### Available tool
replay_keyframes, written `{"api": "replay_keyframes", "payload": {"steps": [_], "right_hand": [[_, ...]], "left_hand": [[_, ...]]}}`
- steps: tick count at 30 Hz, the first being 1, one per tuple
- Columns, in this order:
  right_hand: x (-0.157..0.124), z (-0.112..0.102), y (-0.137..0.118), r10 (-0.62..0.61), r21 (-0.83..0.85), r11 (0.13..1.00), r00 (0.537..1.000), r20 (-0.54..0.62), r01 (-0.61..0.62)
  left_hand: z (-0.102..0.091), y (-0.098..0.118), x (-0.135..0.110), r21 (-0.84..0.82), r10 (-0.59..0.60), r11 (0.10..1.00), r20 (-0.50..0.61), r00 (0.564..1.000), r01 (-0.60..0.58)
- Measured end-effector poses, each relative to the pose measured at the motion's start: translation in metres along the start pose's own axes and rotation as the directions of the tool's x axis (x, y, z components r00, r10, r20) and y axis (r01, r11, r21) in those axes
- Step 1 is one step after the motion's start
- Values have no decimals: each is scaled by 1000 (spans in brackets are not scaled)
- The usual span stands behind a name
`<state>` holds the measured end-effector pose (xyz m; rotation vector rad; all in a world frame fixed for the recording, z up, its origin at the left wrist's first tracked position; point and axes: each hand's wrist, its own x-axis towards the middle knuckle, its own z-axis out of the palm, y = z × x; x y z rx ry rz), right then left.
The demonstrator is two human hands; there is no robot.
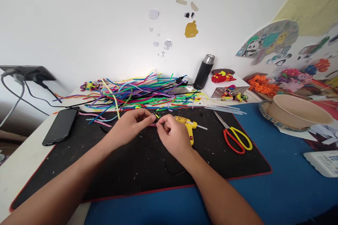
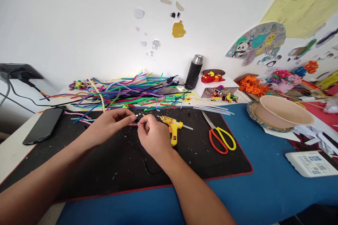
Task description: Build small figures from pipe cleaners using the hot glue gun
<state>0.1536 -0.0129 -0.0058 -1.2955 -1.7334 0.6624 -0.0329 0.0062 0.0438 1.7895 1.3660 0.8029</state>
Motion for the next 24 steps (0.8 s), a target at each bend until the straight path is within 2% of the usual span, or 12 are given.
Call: {"api": "replay_keyframes", "payload": {"steps": [6, 16, 24], "right_hand": [[-1, 2, 1, -34, -42, 999, 999, 6, 34], [-1, 2, 2, -33, -58, 998, 999, 20, 34], [-1, 2, 1, -27, -86, 996, 999, 21, 29]], "left_hand": [[1, -7, 0, 44, -5, 999, 31, 1000, 4], [2, -5, 0, 55, -9, 998, 16, 1000, 9], [0, -5, 0, 78, -28, 997, 47, 999, 24]]}}
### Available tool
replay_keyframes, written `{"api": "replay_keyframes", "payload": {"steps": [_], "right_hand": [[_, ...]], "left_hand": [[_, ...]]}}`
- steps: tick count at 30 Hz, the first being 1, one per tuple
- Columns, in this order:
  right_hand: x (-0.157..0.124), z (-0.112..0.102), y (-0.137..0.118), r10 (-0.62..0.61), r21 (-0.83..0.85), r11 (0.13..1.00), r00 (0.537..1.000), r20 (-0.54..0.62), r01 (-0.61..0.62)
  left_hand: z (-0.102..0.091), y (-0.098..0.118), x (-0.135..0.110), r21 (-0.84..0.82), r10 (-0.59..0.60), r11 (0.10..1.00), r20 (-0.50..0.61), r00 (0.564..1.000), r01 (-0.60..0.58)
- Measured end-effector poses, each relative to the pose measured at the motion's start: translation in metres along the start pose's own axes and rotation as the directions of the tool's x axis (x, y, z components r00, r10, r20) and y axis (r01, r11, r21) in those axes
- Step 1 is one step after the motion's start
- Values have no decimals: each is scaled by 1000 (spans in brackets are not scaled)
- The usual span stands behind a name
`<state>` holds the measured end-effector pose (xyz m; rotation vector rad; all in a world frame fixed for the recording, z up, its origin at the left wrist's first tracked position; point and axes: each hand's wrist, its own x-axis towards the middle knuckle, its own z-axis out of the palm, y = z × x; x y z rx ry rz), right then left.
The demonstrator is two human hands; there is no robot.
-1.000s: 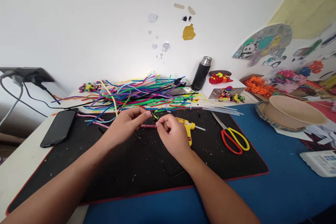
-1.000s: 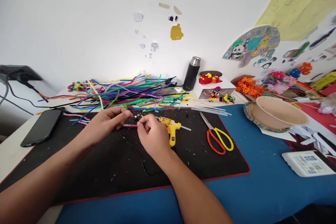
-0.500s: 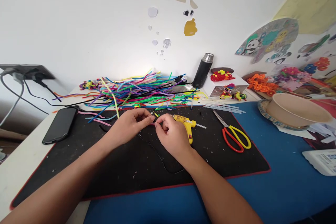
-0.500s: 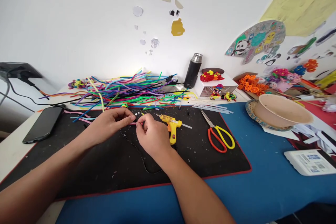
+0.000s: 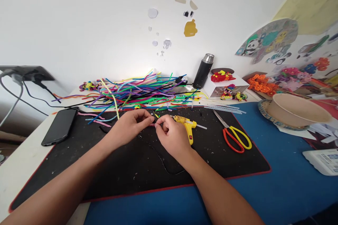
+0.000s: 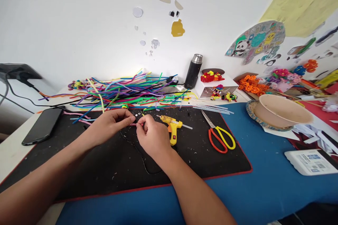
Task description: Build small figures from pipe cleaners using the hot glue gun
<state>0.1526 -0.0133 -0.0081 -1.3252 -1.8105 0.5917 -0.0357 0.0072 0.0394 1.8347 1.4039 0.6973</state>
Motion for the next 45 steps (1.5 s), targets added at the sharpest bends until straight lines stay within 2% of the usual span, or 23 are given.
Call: {"api": "replay_keyframes", "payload": {"steps": [23, 32, 45], "right_hand": [[0, -2, -2, 14, -3, 1000, 1000, 6, -14], [2, -3, -2, 56, 92, 994, 998, -10, -55], [3, -1, 1, 108, 245, 962, 992, 65, -120]], "left_hand": [[1, -5, 1, 1, 16, 1000, -5, 1000, -16], [0, -7, 3, 6, -6, 1000, -17, 1000, 6], [-3, -2, 2, -32, -8, 999, -11, 1000, 7]]}}
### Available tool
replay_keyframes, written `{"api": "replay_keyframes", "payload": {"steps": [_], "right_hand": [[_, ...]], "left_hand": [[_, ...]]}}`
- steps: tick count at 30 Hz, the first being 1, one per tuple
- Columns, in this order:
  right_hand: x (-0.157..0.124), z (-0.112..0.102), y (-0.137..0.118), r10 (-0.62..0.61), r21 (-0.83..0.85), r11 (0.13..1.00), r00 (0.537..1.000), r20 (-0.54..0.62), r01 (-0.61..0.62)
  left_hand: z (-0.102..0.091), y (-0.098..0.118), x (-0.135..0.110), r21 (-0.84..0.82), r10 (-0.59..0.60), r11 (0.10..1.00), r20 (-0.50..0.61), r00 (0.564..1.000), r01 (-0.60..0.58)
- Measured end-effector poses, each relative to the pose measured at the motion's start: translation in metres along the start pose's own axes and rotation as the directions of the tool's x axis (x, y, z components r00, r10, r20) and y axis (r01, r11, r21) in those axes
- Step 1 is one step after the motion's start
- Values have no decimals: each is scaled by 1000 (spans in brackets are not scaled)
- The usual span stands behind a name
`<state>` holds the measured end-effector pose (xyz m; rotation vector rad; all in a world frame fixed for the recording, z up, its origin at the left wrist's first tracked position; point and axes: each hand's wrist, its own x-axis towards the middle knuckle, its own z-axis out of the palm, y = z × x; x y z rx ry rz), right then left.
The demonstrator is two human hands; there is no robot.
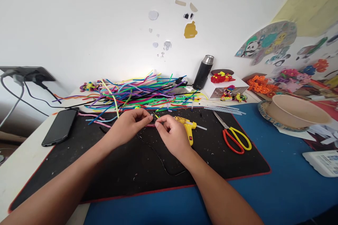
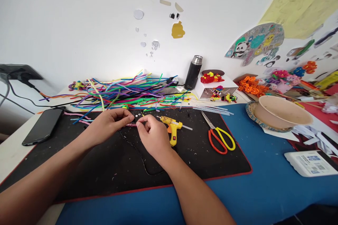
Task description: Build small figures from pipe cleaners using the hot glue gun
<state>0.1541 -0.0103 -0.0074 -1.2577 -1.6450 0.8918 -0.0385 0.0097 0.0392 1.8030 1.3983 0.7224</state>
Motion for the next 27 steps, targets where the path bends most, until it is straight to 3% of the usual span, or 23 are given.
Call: {"api": "replay_keyframes", "payload": {"steps": [15, 27], "right_hand": [[0, 0, 0, -5, 9, 1000, 1000, -4, 5], [-1, -1, -4, -17, -31, 999, 1000, -15, 17]], "left_hand": [[-6, 1, 1, 22, 12, 1000, -45, 999, -11], [-5, 0, 3, -66, 15, 998, 37, 999, -12]]}}
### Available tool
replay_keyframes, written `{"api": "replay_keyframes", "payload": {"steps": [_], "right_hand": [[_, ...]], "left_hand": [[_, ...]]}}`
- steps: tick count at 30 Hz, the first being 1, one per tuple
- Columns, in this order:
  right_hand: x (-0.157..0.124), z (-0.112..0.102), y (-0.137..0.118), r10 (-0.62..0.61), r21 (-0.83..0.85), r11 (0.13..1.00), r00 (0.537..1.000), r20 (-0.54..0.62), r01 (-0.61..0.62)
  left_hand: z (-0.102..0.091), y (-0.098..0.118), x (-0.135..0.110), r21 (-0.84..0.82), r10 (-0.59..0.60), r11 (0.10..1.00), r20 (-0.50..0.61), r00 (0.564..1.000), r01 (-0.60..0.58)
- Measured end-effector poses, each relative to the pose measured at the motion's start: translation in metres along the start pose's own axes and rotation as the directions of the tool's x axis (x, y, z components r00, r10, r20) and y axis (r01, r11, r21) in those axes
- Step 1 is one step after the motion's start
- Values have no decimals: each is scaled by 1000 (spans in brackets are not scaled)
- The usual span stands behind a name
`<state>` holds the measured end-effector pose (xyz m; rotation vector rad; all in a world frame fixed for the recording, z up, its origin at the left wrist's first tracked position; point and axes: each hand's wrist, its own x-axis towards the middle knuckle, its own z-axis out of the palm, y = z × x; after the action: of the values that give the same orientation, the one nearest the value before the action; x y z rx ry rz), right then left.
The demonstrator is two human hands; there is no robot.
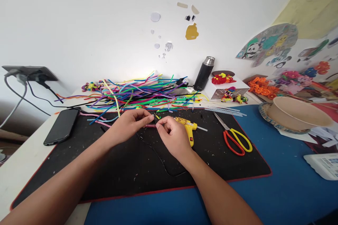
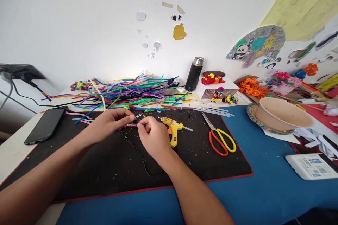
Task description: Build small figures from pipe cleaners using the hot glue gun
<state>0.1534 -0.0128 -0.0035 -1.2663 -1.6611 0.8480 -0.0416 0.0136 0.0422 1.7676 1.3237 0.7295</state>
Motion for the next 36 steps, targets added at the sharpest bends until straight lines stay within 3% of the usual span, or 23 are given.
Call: {"api": "replay_keyframes", "payload": {"steps": [9, 15, 21, 26, 28, 32, 36], "right_hand": [[0, 0, -1, -10, 1, 1000, 1000, -6, 10], [2, -7, -6, -5, 267, 962, 984, -176, 53], [8, -25, -6, 47, 440, 892, 949, -311, 100], [9, -36, -6, 32, 433, 892, 934, -355, 134], [8, -38, -7, 19, 425, 894, 933, -359, 146], [5, -39, -9, -7, 377, 913, 930, -369, 156], [2, -38, -10, -34, 394, 898, 925, -378, 194]], "left_hand": [[0, 0, -1, -1, -4, 1000, -6, 1000, 4], [3, -9, -1, 7, -32, 999, -66, 997, 33], [51, -4, 0, 213, 46, 976, 8, 999, -47], [101, 30, 14, 459, 186, 860, 128, 974, -224], [116, 42, 22, 522, 180, 818, 168, 969, -243], [135, 53, 32, 589, 139, 755, 285, 948, -288], [140, 51, 31, 597, 121, 757, 271, 955, -265]]}}
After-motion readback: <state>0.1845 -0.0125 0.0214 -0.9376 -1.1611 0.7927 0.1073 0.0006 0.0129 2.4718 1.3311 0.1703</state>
